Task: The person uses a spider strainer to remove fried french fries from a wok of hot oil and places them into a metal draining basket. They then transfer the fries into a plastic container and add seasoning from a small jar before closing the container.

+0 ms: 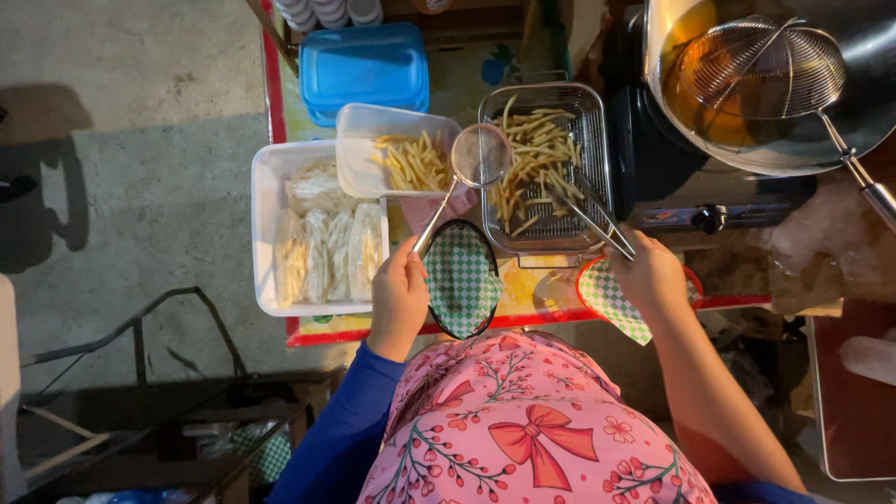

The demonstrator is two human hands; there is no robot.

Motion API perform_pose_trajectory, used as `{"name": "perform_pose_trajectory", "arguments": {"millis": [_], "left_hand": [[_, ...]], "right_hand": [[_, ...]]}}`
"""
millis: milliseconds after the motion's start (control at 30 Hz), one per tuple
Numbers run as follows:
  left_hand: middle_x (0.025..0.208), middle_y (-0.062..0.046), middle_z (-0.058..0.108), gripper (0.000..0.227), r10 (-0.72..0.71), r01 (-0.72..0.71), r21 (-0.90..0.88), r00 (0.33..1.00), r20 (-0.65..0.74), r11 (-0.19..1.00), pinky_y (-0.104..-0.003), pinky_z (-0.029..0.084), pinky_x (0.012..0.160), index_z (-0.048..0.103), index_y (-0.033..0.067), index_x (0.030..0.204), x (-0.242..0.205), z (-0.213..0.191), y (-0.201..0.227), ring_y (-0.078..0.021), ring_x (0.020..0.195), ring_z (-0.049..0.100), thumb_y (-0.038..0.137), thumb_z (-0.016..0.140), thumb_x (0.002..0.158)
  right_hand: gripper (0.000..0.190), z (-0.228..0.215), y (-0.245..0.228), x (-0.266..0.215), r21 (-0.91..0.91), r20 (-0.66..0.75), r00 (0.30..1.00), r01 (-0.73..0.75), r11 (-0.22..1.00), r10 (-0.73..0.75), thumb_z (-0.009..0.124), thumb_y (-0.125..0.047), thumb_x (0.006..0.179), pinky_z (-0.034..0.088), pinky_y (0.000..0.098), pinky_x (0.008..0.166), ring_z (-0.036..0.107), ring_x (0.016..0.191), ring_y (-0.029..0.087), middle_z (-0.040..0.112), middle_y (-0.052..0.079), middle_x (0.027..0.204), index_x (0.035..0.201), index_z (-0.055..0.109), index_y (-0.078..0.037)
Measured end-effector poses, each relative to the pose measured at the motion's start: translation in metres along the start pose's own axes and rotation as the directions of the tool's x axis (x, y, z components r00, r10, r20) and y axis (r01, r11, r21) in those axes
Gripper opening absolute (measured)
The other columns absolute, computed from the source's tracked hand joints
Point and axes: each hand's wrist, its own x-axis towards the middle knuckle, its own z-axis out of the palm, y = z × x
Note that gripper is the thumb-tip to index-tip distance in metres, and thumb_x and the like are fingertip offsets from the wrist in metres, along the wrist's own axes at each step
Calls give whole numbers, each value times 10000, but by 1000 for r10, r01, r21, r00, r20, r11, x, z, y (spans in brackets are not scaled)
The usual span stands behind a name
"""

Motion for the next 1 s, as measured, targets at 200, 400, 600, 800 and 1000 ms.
{"name": "perform_pose_trajectory", "arguments": {"millis": [200, 400, 600, 800, 1000], "left_hand": [[737, -44, 607, 298, -115, 112, -153, 993, -6, 982, -287, 473, 494, 648, 0, 1287, -10, -10, 5, -117, 525, 557, 119, 507, 1054], [739, -19, 567, 313, -159, 140, -315, 987, -36, 939, -236, 440, 460, 610, -12, 1337, -14, -25, 4, -68, 506, 517, 71, 483, 1064], [792, -29, 554, 340, -190, 146, -395, 979, -76, 907, -233, 427, 454, 588, -16, 1365, -14, -46, 15, -70, 509, 497, 49, 451, 1061], [780, -22, 537, 329, -185, 107, -432, 972, -142, 895, -234, 436, 463, 579, -12, 1379, -15, -76, 30, -68, 527, 495, 65, 452, 1086], [792, -15, 542, 344, -197, 113, -450, 970, -145, 886, -226, 451, 477, 578, -9, 1387, -17, -90, 17, -60, 530, 501, 84, 459, 1077]], "right_hand": [[313, 1, -6, 6, -93, 27, 997, 69, 993, -67, 657, -238, 987, 537, 497, 773, 685, 886, 411, 730, 197, 955, 1276, 744, -154], [352, -21, -1, 1, 345, 144, 954, -298, 890, 264, 709, -208, 961, 516, 312, 690, 653, 748, 157, 751, 109, 862, 1297, 733, -107], [346, -23, -23, 20, 496, 236, 929, -368, 787, 286, 724, -206, 988, 402, 273, 600, 494, 693, 79, 657, 11, 843, 1316, 758, -102], [428, 10, -111, 61, 502, 130, 987, 15, 865, -93, 772, -212, 918, 513, 247, 685, 593, 755, 68, 736, 24, 919, 1312, 700, -63], [422, 3, -118, 71, 451, 76, 991, 66, 890, -112, 752, -223, 964, 527, 264, 751, 639, 832, 88, 748, 67, 984, 1326, 678, -20]]}}
